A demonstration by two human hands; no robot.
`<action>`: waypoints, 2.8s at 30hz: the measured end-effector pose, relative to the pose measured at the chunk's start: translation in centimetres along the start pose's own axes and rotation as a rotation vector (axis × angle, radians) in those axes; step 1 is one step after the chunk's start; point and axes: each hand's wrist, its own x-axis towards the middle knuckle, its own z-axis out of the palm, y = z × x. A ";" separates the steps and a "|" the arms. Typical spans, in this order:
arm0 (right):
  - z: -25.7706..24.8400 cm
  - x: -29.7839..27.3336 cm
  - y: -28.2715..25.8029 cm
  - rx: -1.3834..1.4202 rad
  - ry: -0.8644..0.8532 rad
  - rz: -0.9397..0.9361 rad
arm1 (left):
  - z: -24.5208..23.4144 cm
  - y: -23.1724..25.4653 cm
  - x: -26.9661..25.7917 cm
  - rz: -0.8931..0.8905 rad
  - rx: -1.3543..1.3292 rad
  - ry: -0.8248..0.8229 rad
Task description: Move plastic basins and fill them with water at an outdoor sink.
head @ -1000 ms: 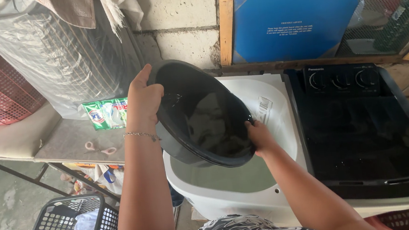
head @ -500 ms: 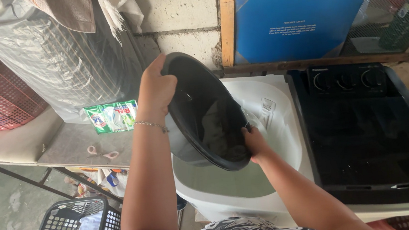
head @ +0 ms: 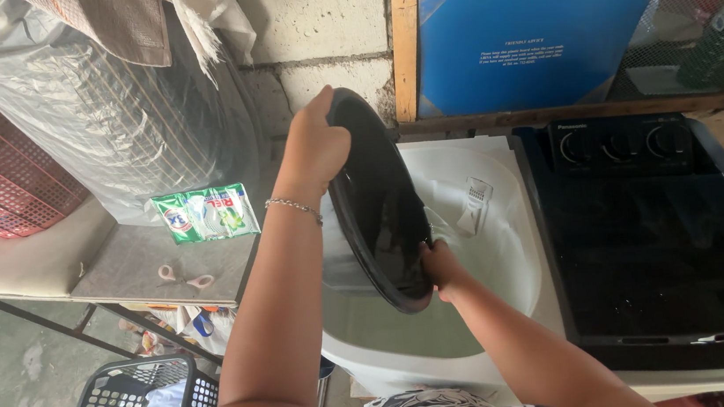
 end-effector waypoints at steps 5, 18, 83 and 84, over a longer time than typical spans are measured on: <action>0.4 1.9 1.4 -0.106 -0.013 -0.025 | 2.1 -5.5 4.4 0.250 0.033 -0.008; 2.1 3.5 1.6 -0.111 -0.382 -0.039 | 4.9 -3.4 3.6 0.477 0.280 -0.045; -23.5 -20.7 -15.7 0.149 0.611 -0.314 | 8.5 -4.5 1.4 -0.019 -0.841 -0.132; -24.9 -21.1 -15.0 0.170 0.633 -0.324 | 9.6 -4.0 1.2 -0.004 -0.802 -0.158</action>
